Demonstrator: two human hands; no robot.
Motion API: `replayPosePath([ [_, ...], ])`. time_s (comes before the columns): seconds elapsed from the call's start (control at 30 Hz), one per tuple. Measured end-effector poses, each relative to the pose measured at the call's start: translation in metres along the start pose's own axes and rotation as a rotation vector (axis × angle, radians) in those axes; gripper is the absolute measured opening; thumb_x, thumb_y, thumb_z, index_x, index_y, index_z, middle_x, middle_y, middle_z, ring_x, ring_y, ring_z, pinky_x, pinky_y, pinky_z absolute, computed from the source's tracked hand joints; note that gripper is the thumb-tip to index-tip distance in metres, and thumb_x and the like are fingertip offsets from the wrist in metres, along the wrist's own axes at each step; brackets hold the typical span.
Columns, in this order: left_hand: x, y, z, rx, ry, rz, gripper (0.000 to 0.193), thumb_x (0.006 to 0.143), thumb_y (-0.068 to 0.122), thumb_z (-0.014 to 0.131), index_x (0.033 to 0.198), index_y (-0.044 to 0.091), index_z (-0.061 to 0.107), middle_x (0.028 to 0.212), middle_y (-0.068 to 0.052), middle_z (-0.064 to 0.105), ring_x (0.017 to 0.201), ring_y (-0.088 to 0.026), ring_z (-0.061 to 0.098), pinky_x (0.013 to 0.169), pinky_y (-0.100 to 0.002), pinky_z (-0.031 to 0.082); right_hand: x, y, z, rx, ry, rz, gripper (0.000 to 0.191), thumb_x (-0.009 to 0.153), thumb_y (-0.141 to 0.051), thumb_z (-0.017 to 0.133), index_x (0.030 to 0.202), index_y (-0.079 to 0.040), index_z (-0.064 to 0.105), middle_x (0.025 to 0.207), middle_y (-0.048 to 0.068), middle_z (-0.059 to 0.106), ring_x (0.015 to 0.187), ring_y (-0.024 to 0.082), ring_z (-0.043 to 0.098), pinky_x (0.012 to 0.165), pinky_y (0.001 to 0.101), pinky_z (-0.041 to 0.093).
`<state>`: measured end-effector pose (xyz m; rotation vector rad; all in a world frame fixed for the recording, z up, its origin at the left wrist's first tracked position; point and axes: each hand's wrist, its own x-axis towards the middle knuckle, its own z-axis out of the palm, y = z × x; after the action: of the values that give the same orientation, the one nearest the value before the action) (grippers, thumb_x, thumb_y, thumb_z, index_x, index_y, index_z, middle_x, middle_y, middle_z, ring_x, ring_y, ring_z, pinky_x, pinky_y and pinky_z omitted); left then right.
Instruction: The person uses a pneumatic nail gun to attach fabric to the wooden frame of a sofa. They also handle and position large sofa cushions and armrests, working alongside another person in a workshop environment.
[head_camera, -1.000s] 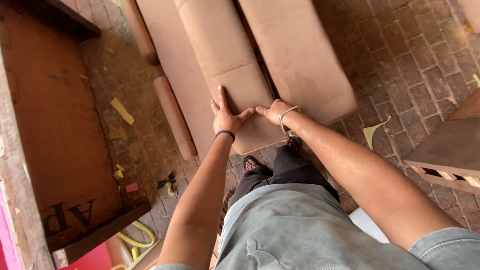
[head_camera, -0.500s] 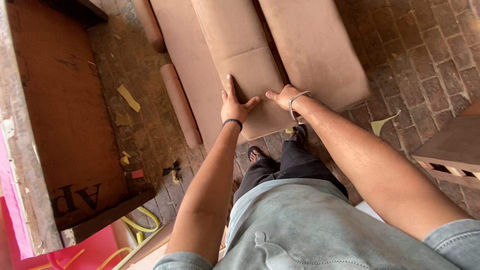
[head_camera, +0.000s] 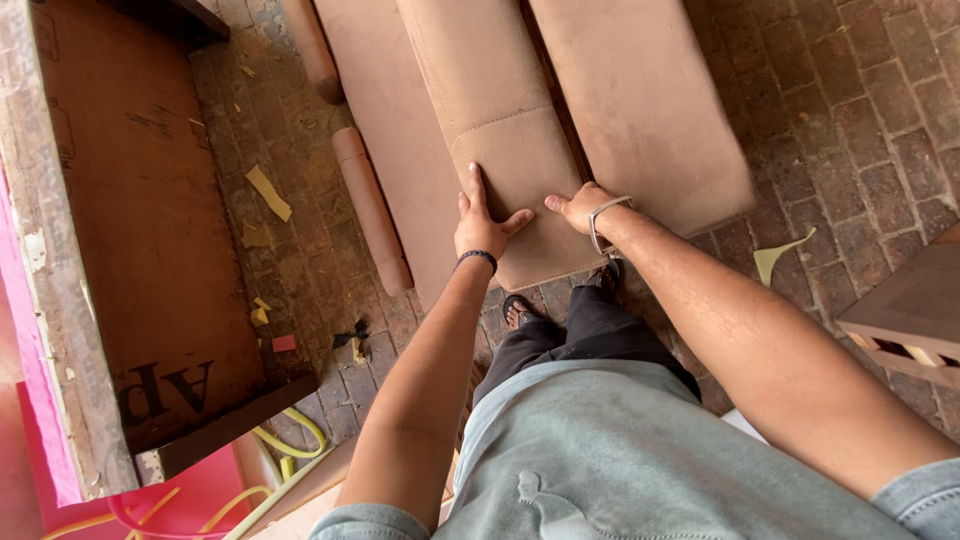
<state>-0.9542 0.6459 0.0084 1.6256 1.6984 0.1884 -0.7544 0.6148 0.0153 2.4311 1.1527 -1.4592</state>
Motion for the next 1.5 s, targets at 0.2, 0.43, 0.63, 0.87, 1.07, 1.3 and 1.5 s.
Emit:
replayPosePath([
  [0.2, 0.000, -0.001, 0.003, 0.009, 0.003, -0.003, 0.137, 0.062, 0.057, 0.091, 0.163, 0.034, 0.001, 0.163, -0.028, 0.026, 0.132, -0.042, 0.055, 0.103, -0.046, 0.053, -0.003, 0.001, 0.002, -0.013, 0.034, -0.044, 0.095, 0.096, -0.065, 0.056, 0.152, 0.007, 0.031, 0.152, 0.033, 0.042, 0.142, 0.043, 0.045, 0.116, 0.0507, 0.037],
  [0.43, -0.004, 0.003, 0.003, -0.015, 0.002, 0.016, 0.136, 0.060, 0.058, 0.090, 0.163, 0.033, 0.005, 0.161, -0.027, 0.031, 0.129, -0.043, 0.058, 0.101, -0.047, 0.055, -0.013, 0.003, 0.001, 0.064, 0.008, 0.013, 0.088, 0.098, -0.058, 0.056, 0.152, 0.007, 0.033, 0.153, 0.031, 0.044, 0.141, 0.041, 0.048, 0.114, 0.0501, 0.041],
  [0.63, -0.006, 0.002, 0.003, -0.040, 0.025, 0.072, 0.134, 0.062, 0.055, 0.091, 0.164, 0.028, 0.007, 0.158, -0.027, 0.037, 0.126, -0.042, 0.060, 0.100, -0.047, 0.055, -0.012, 0.019, 0.002, 0.144, 0.049, -0.122, 0.082, 0.096, -0.049, 0.063, 0.146, 0.009, 0.036, 0.146, 0.032, 0.049, 0.134, 0.040, 0.053, 0.109, 0.0465, 0.045],
  [0.87, -0.003, -0.002, -0.009, -0.078, 0.048, 0.139, 0.130, 0.064, 0.055, 0.091, 0.163, 0.024, 0.012, 0.152, -0.023, 0.046, 0.128, -0.039, 0.059, 0.102, -0.046, 0.052, -0.006, 0.017, 0.000, 0.053, 0.179, -0.180, 0.071, 0.092, -0.050, 0.071, 0.131, 0.007, 0.055, 0.128, 0.029, 0.064, 0.121, 0.039, 0.064, 0.102, 0.0458, 0.050],
  [1.07, 0.000, 0.001, -0.009, -0.047, 0.000, 0.091, 0.133, 0.063, 0.054, 0.090, 0.163, 0.024, 0.009, 0.151, -0.020, 0.048, 0.129, -0.038, 0.058, 0.103, -0.045, 0.052, -0.010, 0.016, -0.005, 0.059, 0.176, -0.209, 0.066, 0.086, -0.045, 0.077, 0.124, 0.007, 0.061, 0.124, 0.027, 0.068, 0.117, 0.037, 0.067, 0.100, 0.0442, 0.052],
  [1.3, 0.006, 0.004, 0.006, -0.068, 0.008, 0.078, 0.132, 0.062, 0.055, 0.090, 0.163, 0.029, 0.008, 0.157, -0.024, 0.039, 0.130, -0.038, 0.058, 0.103, -0.045, 0.053, -0.044, 0.013, -0.011, 0.008, 0.300, -0.301, 0.057, 0.092, -0.039, 0.074, 0.132, -0.001, 0.060, 0.127, 0.024, 0.066, 0.119, 0.038, 0.063, 0.102, 0.0460, 0.049],
  [1.5, -0.005, 0.020, 0.005, -0.003, 0.032, 0.018, 0.130, 0.066, 0.052, 0.092, 0.162, 0.032, 0.008, 0.161, -0.025, 0.032, 0.128, -0.039, 0.059, 0.102, -0.045, 0.053, -0.094, 0.044, -0.026, 0.079, 0.321, -0.366, 0.047, 0.093, -0.032, 0.071, 0.138, -0.019, 0.065, 0.142, 0.008, 0.067, 0.131, 0.024, 0.065, 0.114, 0.0362, 0.050],
])
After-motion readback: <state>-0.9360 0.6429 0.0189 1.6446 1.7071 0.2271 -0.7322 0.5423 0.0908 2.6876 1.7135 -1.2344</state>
